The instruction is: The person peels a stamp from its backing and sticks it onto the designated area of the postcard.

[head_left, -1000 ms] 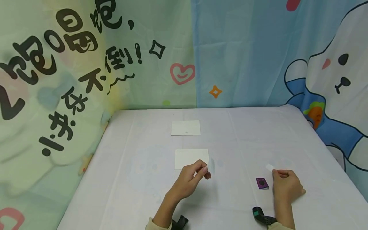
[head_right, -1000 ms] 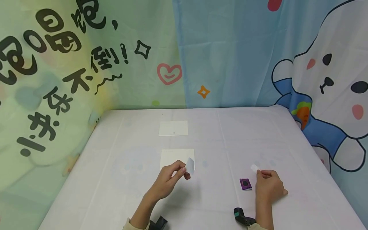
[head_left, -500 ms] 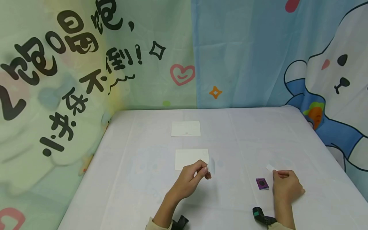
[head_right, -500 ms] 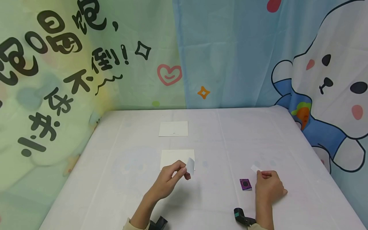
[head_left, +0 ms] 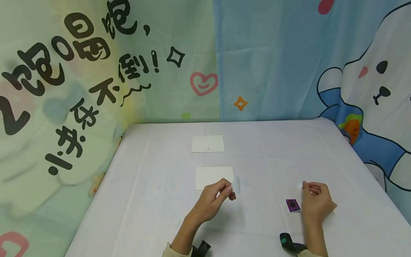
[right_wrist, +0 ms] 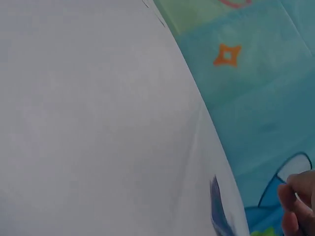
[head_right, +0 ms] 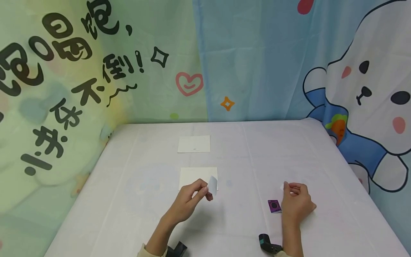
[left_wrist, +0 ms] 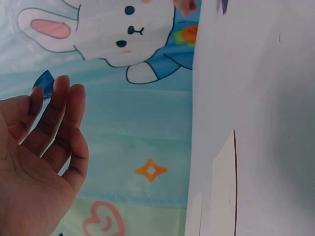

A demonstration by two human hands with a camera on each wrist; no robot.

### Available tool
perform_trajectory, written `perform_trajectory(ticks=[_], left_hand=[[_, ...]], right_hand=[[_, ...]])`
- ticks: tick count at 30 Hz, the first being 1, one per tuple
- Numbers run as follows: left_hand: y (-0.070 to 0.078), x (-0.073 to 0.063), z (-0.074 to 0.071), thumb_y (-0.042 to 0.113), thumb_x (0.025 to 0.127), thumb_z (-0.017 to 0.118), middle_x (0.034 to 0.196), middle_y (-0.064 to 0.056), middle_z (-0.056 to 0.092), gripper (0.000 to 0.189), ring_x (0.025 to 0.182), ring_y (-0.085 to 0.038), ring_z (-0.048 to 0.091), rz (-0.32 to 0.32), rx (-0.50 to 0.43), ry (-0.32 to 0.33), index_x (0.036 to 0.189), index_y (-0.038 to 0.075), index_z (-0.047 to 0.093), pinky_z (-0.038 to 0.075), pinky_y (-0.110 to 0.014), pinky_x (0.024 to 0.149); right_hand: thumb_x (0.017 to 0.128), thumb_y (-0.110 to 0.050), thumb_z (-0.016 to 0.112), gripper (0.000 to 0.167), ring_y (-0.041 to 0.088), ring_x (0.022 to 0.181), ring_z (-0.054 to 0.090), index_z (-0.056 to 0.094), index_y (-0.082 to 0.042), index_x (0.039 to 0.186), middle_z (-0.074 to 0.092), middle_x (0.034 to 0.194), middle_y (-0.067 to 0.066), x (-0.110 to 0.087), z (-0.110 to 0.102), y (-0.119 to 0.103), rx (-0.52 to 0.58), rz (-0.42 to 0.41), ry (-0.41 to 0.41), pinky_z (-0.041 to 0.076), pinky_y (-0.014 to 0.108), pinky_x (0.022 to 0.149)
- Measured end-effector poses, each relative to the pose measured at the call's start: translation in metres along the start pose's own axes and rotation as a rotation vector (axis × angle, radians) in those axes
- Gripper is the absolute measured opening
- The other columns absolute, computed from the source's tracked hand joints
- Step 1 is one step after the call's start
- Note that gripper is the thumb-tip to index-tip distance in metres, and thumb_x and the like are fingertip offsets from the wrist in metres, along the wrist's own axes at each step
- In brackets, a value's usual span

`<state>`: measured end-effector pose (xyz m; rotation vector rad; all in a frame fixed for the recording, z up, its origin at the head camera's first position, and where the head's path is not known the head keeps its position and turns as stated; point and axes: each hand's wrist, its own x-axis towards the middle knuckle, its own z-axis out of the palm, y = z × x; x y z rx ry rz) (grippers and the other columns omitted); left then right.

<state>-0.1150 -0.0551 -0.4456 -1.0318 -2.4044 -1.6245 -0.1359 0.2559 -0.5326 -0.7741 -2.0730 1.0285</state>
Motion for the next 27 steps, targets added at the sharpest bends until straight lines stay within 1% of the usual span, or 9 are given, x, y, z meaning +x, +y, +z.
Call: perform_trajectory(ticks=[2,3,6,11,14,17,22,25,27], left_hand=[[0.000,-0.001,0.000,0.023,0.101,0.037,0.082,0.006,0.064,0.022,0.077,0.000,0.060,-0.004,-0.007,0.002,0.092,0.014,0.055,0.048,-0.021,0.067],[-0.001,-0.001,0.001,0.023,0.101,0.037,0.082,0.006,0.064,0.022,0.077,-0.001,0.060,-0.003,-0.008,0.003,0.092,0.014,0.055,0.048,-0.021,0.067],[-0.002,-0.001,0.001,0.022,0.101,0.037,0.081,0.006,0.064,0.022,0.077,-0.001,0.060,-0.003,-0.015,0.005,0.092,0.013,0.054,0.048,-0.021,0.069],[-0.002,-0.002,0.001,0.022,0.101,0.036,0.081,0.005,0.064,0.022,0.077,-0.001,0.060,-0.002,-0.024,0.006,0.093,0.012,0.054,0.049,-0.021,0.070],[-0.002,-0.002,0.001,0.022,0.101,0.036,0.080,0.005,0.064,0.022,0.076,-0.001,0.060,-0.008,-0.033,0.012,0.093,0.012,0.055,0.049,-0.022,0.069],[-0.002,-0.002,0.000,0.022,0.101,0.037,0.080,0.005,0.064,0.022,0.076,-0.002,0.060,-0.020,-0.039,0.015,0.093,0.013,0.055,0.049,-0.022,0.070],[-0.003,-0.002,0.001,0.020,0.101,0.037,0.079,0.004,0.064,0.021,0.076,-0.002,0.060,-0.029,-0.036,0.014,0.093,0.012,0.055,0.049,-0.023,0.071],[0.009,-0.001,-0.003,0.015,0.100,0.038,0.080,-0.001,0.065,0.020,0.076,-0.008,0.062,-0.061,-0.051,0.008,0.093,0.008,0.056,0.049,-0.024,0.073],[0.009,-0.001,-0.003,0.016,0.100,0.038,0.080,-0.001,0.065,0.020,0.076,-0.008,0.062,-0.066,-0.064,0.008,0.094,0.009,0.056,0.049,-0.024,0.073]], right_hand=[[0.082,-0.016,0.070,0.017,-0.007,0.052,0.042,0.061,-0.003,0.089,0.066,0.066,0.002,-0.008,0.004,-0.010,0.067,-0.059,-0.026,0.031,0.026,0.078],[0.082,-0.015,0.070,0.015,-0.009,0.050,0.042,0.061,-0.005,0.089,0.065,0.064,-0.002,-0.013,0.006,-0.015,0.093,-0.091,-0.047,0.032,0.022,0.067],[0.083,-0.013,0.068,0.012,-0.004,0.055,0.049,0.063,-0.007,0.092,0.067,0.065,-0.005,-0.030,0.016,-0.030,0.182,-0.199,-0.149,0.032,0.018,0.054],[0.084,-0.014,0.068,0.020,0.005,0.077,0.057,0.063,-0.016,0.103,0.070,0.078,-0.003,-0.050,0.051,-0.025,0.375,-0.413,-0.323,0.032,0.024,0.066],[0.084,-0.018,0.070,0.028,0.007,0.084,0.059,0.061,-0.021,0.110,0.070,0.085,-0.008,-0.060,0.064,-0.028,0.442,-0.513,-0.417,0.034,0.025,0.071],[0.082,-0.008,0.070,0.031,0.013,0.090,0.060,0.059,-0.012,0.111,0.070,0.089,-0.001,-0.073,0.051,-0.059,0.535,-0.552,-0.521,0.037,0.030,0.076],[0.075,0.014,0.067,0.035,0.011,0.092,0.060,0.057,0.003,0.107,0.069,0.089,0.009,-0.088,0.021,-0.112,0.676,-0.575,-0.620,0.036,0.025,0.088],[0.072,0.020,0.065,0.039,0.010,0.099,0.058,0.055,0.006,0.108,0.069,0.092,0.007,-0.091,0.016,-0.121,0.737,-0.548,-0.676,0.029,0.024,0.095],[0.073,0.020,0.065,0.042,0.015,0.105,0.056,0.054,0.007,0.110,0.069,0.095,0.004,-0.092,0.016,-0.121,0.762,-0.529,-0.724,0.027,0.026,0.098]])
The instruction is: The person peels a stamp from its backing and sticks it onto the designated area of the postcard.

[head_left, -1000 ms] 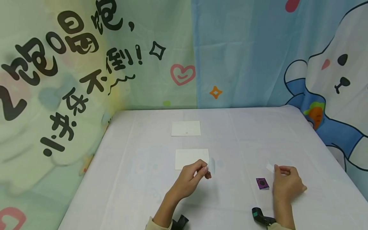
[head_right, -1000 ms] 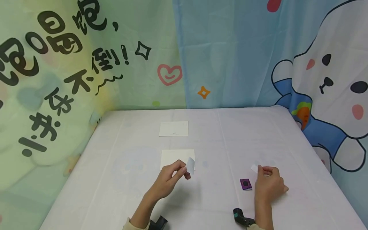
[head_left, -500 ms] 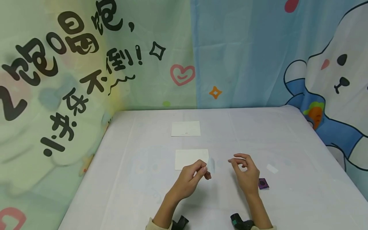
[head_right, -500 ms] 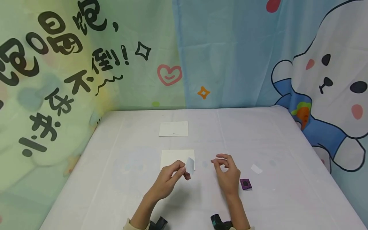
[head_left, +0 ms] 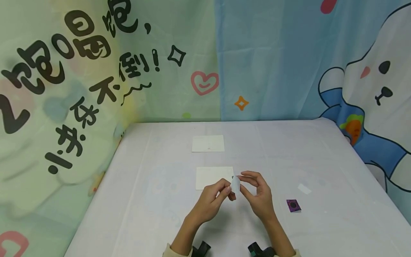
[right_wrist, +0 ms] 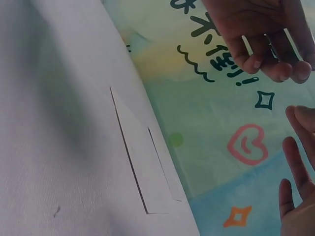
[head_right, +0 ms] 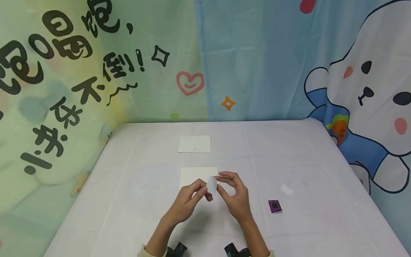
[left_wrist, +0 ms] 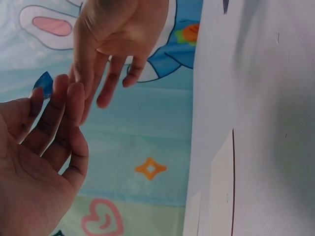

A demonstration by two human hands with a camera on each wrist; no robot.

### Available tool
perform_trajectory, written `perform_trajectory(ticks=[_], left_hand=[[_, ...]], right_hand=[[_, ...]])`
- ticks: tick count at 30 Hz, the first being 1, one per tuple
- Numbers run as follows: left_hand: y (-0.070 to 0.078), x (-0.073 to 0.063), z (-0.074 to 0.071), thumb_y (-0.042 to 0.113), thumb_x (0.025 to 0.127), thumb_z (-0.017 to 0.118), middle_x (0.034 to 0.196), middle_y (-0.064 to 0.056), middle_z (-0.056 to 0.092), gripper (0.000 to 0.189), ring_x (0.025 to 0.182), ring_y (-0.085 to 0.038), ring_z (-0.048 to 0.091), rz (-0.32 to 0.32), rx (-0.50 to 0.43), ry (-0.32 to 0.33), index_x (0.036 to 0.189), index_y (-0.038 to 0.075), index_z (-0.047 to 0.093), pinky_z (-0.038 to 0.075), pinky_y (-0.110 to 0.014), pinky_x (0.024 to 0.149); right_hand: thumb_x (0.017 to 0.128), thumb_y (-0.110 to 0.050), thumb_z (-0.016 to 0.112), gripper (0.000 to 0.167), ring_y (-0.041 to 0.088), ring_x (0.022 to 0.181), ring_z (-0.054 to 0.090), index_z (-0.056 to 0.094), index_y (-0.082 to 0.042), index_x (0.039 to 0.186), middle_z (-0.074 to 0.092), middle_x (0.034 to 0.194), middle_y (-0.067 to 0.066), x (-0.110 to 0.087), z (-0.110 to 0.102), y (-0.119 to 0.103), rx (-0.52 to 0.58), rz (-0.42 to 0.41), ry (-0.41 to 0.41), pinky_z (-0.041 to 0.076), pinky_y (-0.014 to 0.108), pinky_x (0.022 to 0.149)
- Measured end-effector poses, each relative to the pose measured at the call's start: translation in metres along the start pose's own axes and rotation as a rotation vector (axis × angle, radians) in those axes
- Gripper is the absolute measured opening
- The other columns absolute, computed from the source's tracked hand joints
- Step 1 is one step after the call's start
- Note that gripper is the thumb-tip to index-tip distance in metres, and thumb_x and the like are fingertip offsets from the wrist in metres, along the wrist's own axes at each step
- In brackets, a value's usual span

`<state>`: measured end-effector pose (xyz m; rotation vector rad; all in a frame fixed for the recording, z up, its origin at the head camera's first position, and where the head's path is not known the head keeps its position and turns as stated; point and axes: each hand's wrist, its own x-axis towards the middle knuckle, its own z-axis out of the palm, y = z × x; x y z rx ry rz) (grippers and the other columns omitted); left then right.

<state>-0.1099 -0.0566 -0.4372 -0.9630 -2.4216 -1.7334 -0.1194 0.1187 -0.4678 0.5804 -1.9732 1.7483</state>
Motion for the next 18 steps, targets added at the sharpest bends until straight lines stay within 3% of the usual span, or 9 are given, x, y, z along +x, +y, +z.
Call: perform_trajectory(ticks=[3,5,7,18], left_hand=[[-0.001,0.000,-0.001,0.017,0.101,0.038,0.080,-0.002,0.065,0.021,0.076,-0.008,0.062,0.007,-0.008,-0.003,0.094,0.008,0.056,0.049,-0.024,0.073],[-0.012,0.000,0.002,0.021,0.101,0.037,0.080,0.002,0.064,0.023,0.076,-0.004,0.061,0.024,-0.012,0.002,0.094,0.010,0.056,0.049,-0.024,0.073],[-0.012,0.000,0.001,0.021,0.101,0.037,0.080,0.002,0.064,0.023,0.076,-0.005,0.061,0.026,-0.013,0.002,0.094,0.009,0.056,0.049,-0.024,0.073],[-0.013,-0.001,0.001,0.020,0.101,0.037,0.080,0.002,0.065,0.022,0.076,-0.003,0.061,0.049,-0.003,0.004,0.092,0.011,0.054,0.049,-0.023,0.072]], right_hand=[[0.074,0.019,0.065,0.045,0.018,0.111,0.053,0.051,0.007,0.115,0.068,0.101,0.000,-0.001,0.000,0.005,0.045,0.007,-0.044,0.024,0.028,0.100],[0.073,0.020,0.065,0.047,0.017,0.110,0.054,0.050,0.008,0.116,0.067,0.102,0.000,0.000,-0.001,0.003,0.049,-0.006,-0.053,0.024,0.029,0.101],[0.072,0.022,0.064,0.047,0.013,0.106,0.056,0.050,0.009,0.115,0.066,0.102,0.001,0.000,-0.001,0.002,0.046,-0.025,-0.047,0.025,0.028,0.102],[0.062,0.035,0.058,0.041,0.013,0.095,0.055,0.059,0.012,0.096,0.062,0.092,0.015,0.000,-0.001,0.004,0.046,-0.152,0.006,0.038,0.023,0.090]])
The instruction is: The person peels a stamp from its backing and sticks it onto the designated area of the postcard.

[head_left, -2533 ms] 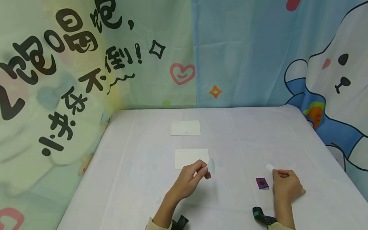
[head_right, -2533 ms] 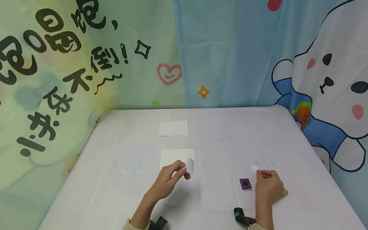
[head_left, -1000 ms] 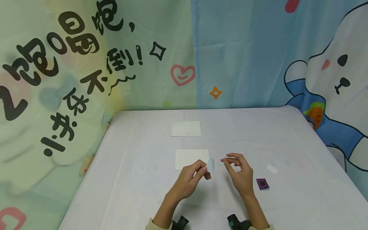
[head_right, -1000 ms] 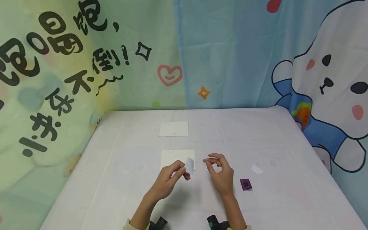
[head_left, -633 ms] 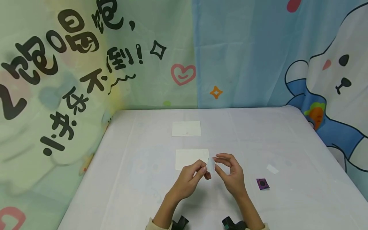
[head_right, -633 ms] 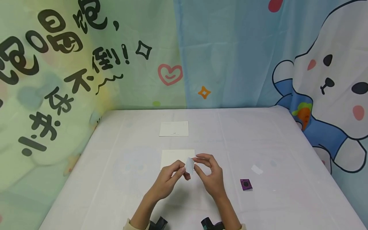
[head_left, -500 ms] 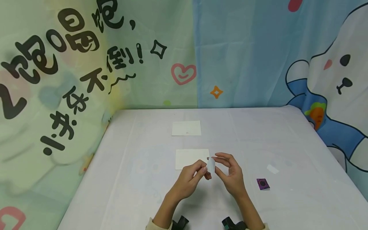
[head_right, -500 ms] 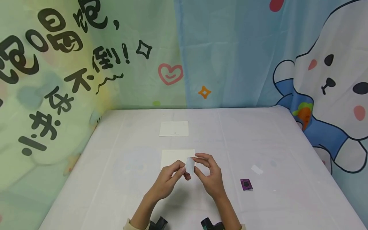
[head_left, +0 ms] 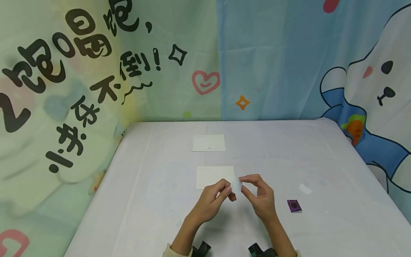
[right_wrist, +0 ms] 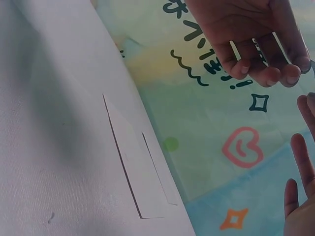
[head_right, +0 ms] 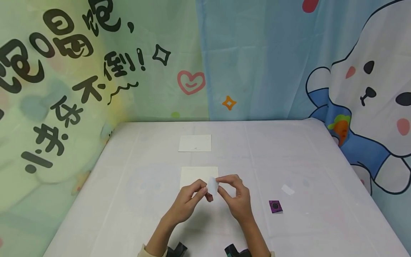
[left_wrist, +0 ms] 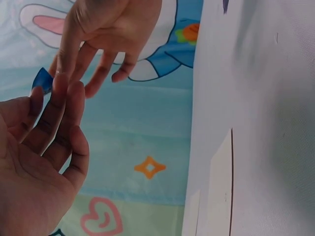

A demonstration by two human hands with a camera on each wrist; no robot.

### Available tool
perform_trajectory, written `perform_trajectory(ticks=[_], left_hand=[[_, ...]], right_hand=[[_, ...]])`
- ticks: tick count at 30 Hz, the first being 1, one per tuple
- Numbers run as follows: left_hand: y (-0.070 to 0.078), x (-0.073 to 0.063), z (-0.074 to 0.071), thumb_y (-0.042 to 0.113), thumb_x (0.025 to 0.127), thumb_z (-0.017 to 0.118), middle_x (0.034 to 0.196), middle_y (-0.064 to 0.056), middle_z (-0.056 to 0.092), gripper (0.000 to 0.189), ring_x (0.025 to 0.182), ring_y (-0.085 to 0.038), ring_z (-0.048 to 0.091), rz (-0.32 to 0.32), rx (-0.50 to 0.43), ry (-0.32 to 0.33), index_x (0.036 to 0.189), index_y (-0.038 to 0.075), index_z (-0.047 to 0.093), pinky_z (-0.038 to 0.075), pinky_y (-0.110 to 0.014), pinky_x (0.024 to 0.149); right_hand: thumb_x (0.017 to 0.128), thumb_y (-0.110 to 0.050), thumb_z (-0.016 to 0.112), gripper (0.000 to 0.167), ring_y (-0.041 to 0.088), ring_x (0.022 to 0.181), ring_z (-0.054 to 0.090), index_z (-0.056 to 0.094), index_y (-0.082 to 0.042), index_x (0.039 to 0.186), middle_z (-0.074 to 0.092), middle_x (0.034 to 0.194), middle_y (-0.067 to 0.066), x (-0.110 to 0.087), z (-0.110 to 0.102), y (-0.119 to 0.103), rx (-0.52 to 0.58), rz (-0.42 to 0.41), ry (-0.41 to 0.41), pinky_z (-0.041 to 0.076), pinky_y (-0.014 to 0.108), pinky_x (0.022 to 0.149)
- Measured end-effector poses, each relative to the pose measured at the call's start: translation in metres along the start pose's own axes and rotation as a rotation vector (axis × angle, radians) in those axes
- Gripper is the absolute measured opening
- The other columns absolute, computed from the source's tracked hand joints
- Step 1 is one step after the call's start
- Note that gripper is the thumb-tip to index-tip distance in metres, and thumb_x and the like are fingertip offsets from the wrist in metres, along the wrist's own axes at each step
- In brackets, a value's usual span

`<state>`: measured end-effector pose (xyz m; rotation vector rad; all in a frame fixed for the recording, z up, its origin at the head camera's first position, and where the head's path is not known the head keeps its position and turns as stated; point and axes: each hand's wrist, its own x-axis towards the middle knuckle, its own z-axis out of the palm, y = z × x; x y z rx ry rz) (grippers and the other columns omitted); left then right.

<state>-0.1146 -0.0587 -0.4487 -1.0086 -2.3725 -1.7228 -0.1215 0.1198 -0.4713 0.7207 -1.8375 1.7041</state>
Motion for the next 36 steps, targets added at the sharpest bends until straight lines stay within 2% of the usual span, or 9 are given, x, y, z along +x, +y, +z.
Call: perform_trajectory(ticks=[9,16,19,22,26,28,31,34,36], left_hand=[[0.000,-0.001,0.000,0.023,0.100,0.040,0.080,0.006,0.064,0.020,0.077,-0.003,0.060,-0.015,-0.004,0.016,0.092,0.014,0.055,0.049,-0.023,0.070],[0.002,0.000,0.000,0.013,0.099,0.042,0.082,-0.002,0.065,0.014,0.075,-0.009,0.061,-0.010,-0.016,0.050,0.097,0.010,0.056,0.049,-0.024,0.068],[0.011,0.001,-0.001,0.008,0.097,0.045,0.081,-0.008,0.065,0.012,0.072,-0.016,0.061,-0.009,-0.021,0.086,0.096,0.006,0.057,0.048,-0.025,0.066],[0.025,0.002,-0.004,0.005,0.095,0.047,0.079,-0.010,0.064,0.010,0.069,-0.021,0.061,0.030,0.002,0.125,0.093,0.000,0.056,0.048,-0.025,0.063],[0.037,0.004,-0.007,0.004,0.093,0.051,0.076,-0.010,0.062,0.007,0.066,-0.020,0.060,0.078,0.038,0.172,0.090,-0.002,0.055,0.047,-0.024,0.060],[0.034,0.003,-0.005,0.002,0.091,0.054,0.075,-0.010,0.061,0.003,0.065,-0.018,0.059,0.088,0.053,0.203,0.089,-0.001,0.054,0.047,-0.024,0.058],[0.019,0.003,-0.001,0.001,0.088,0.057,0.072,-0.006,0.060,0.005,0.063,-0.013,0.057,0.099,0.096,0.273,0.088,0.003,0.053,0.047,-0.025,0.057],[0.003,0.004,0.002,0.004,0.088,0.060,0.071,-0.001,0.060,0.009,0.061,-0.009,0.056,0.075,0.141,0.373,0.091,0.006,0.053,0.046,-0.025,0.056],[-0.002,0.004,0.003,0.008,0.089,0.061,0.073,0.003,0.060,0.008,0.060,-0.006,0.055,0.058,0.161,0.428,0.093,0.008,0.054,0.046,-0.024,0.057]], right_hand=[[0.069,0.025,0.063,0.035,0.011,0.094,0.053,0.066,0.004,0.096,0.064,0.092,0.006,-0.002,-0.004,-0.001,-0.042,0.057,-0.006,0.036,0.025,0.090],[0.069,0.023,0.065,0.032,0.014,0.096,0.053,0.068,0.003,0.093,0.066,0.091,0.010,-0.004,-0.003,-0.001,-0.060,0.039,-0.012,0.033,0.027,0.091],[0.069,0.022,0.065,0.030,0.017,0.096,0.053,0.068,0.003,0.092,0.066,0.091,0.013,-0.003,-0.002,-0.002,-0.061,0.033,-0.018,0.033,0.027,0.090],[0.070,0.021,0.066,0.029,0.017,0.095,0.053,0.068,0.001,0.091,0.065,0.089,0.011,-0.003,-0.001,-0.003,-0.056,0.056,-0.023,0.034,0.027,0.090],[0.072,0.019,0.065,0.027,0.016,0.092,0.053,0.067,-0.001,0.090,0.065,0.087,0.007,-0.003,0.001,-0.004,-0.044,0.095,-0.040,0.034,0.027,0.089],[0.073,0.020,0.065,0.026,0.016,0.091,0.053,0.067,-0.001,0.089,0.064,0.086,0.006,-0.004,0.001,-0.004,-0.036,0.107,-0.051,0.034,0.027,0.088],[0.073,0.021,0.064,0.026,0.015,0.089,0.052,0.066,0.000,0.088,0.063,0.085,0.006,-0.005,0.002,-0.004,-0.032,0.124,-0.059,0.033,0.027,0.088],[0.073,0.021,0.063,0.025,0.015,0.089,0.052,0.065,0.001,0.088,0.063,0.084,0.006,-0.006,0.004,-0.004,-0.030,0.152,-0.074,0.033,0.027,0.087],[0.074,0.020,0.063,0.023,0.015,0.089,0.051,0.065,0.001,0.088,0.063,0.083,0.007,-0.007,0.006,-0.005,-0.027,0.164,-0.094,0.033,0.027,0.086]])
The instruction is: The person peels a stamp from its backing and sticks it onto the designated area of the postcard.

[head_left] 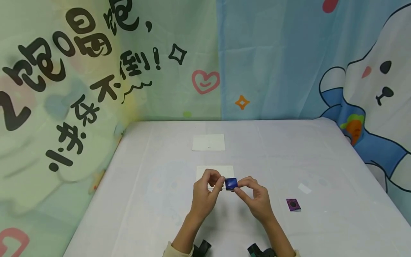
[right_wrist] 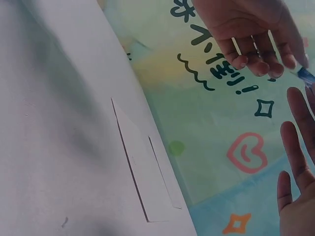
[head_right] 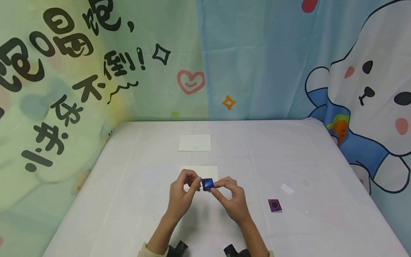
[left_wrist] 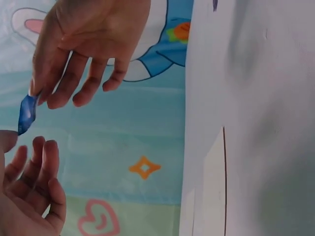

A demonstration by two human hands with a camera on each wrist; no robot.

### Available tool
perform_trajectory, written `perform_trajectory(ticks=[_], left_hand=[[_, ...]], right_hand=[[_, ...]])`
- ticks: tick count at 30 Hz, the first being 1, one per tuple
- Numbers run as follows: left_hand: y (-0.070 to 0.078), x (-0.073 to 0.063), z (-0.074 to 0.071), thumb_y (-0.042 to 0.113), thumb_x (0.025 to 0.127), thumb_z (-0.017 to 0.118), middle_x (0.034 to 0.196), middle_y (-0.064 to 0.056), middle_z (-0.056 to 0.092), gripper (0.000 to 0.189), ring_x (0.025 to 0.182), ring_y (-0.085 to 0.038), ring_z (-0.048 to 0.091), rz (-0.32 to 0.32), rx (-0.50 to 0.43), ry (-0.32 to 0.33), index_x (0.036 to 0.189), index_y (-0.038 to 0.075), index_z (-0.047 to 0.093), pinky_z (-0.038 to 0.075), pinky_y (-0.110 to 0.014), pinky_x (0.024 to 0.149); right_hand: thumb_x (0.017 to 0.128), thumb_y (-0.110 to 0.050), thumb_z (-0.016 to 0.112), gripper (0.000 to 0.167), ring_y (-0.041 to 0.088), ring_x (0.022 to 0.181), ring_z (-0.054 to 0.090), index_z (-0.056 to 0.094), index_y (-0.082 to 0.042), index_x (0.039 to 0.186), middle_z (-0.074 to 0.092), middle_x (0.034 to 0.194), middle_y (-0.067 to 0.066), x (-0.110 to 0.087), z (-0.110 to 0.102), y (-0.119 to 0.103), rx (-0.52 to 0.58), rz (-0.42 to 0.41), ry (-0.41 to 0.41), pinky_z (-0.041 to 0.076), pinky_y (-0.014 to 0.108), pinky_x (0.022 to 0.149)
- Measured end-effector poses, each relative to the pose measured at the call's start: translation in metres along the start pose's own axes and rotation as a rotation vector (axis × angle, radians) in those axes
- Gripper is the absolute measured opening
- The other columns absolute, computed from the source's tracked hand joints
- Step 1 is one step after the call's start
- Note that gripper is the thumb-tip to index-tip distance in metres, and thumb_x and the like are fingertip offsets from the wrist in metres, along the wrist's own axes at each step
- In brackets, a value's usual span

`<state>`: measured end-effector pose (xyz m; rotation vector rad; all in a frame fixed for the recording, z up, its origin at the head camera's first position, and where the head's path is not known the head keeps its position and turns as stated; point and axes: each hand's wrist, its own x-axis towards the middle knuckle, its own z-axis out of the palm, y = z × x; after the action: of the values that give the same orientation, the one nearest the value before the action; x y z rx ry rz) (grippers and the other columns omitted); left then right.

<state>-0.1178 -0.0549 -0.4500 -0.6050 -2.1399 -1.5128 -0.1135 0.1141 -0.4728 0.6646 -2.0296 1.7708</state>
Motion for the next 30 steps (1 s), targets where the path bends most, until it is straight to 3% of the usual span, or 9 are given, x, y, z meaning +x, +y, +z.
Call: perform_trajectory(ticks=[3,7,11,15,18,20,25,30], left_hand=[[-0.005,-0.001,0.001,0.015,0.091,0.060,0.075,0.005,0.061,0.007,0.061,-0.005,0.055,-0.022,0.017,0.031,0.096,0.011,0.058,0.047,-0.023,0.056],[-0.009,-0.002,0.002,0.022,0.091,0.060,0.073,0.008,0.061,0.011,0.062,-0.005,0.054,-0.046,0.020,0.014,0.094,0.012,0.063,0.046,-0.024,0.055],[-0.012,-0.003,0.002,0.023,0.090,0.062,0.073,0.006,0.063,0.013,0.060,-0.008,0.056,-0.124,-0.063,-0.013,0.091,0.010,0.064,0.047,-0.024,0.055],[0.001,0.001,-0.004,0.014,0.088,0.064,0.073,-0.002,0.064,0.011,0.059,-0.020,0.060,-0.225,-0.140,-0.036,0.089,0.004,0.065,0.048,-0.026,0.055],[0.014,0.004,-0.008,0.007,0.087,0.064,0.074,-0.009,0.064,0.008,0.060,-0.026,0.060,-0.257,-0.156,-0.049,0.087,-0.001,0.065,0.047,-0.025,0.056],[0.008,0.003,-0.007,0.007,0.087,0.064,0.075,-0.009,0.064,0.009,0.061,-0.026,0.060,-0.274,-0.160,-0.053,0.087,-0.001,0.065,0.048,-0.025,0.056],[-0.017,-0.002,0.000,0.014,0.087,0.065,0.075,-0.003,0.065,0.010,0.060,-0.018,0.060,-0.266,-0.143,-0.034,0.086,0.004,0.066,0.048,-0.028,0.056],[-0.032,0.006,0.001,0.021,0.088,0.065,0.074,0.002,0.063,0.014,0.061,-0.008,0.057,-0.173,-0.033,-0.039,0.085,0.008,0.066,0.048,-0.025,0.057]], right_hand=[[0.076,0.018,0.062,0.022,0.015,0.089,0.052,0.064,0.001,0.089,0.064,0.082,0.007,-0.001,0.001,0.001,0.026,0.024,-0.037,0.033,0.027,0.087],[0.079,0.014,0.062,0.018,0.016,0.089,0.055,0.064,-0.001,0.090,0.064,0.083,0.008,-0.002,0.002,0.000,0.079,0.068,-0.061,0.034,0.027,0.088],[0.081,0.010,0.062,0.016,0.017,0.089,0.056,0.065,-0.002,0.092,0.064,0.084,0.009,-0.004,0.003,0.000,0.097,0.089,-0.071,0.035,0.028,0.089],[0.082,0.011,0.060,0.016,0.016,0.087,0.057,0.064,0.000,0.092,0.063,0.083,0.009,-0.005,0.003,0.002,0.092,0.080,-0.075,0.035,0.029,0.090],[0.082,0.011,0.060,0.015,0.016,0.086,0.057,0.064,0.000,0.092,0.064,0.082,0.007,-0.006,0.003,0.004,0.096,0.086,-0.079,0.033,0.030,0.091],[0.083,0.010,0.060,0.015,0.016,0.087,0.057,0.065,0.000,0.093,0.064,0.082,0.006,-0.007,0.003,0.005,0.103,0.097,-0.083,0.032,0.030,0.092],[0.084,0.008,0.060,0.015,0.017,0.087,0.057,0.066,-0.001,0.094,0.065,0.082,0.007,-0.008,0.004,0.007,0.081,0.115,-0.065,0.031,0.029,0.093],[0.084,-0.004,0.066,0.004,0.015,0.084,0.057,0.069,-0.005,0.087,0.067,0.080,0.003,-0.003,0.005,0.012,-0.043,0.215,0.025,0.034,0.037,0.090]])
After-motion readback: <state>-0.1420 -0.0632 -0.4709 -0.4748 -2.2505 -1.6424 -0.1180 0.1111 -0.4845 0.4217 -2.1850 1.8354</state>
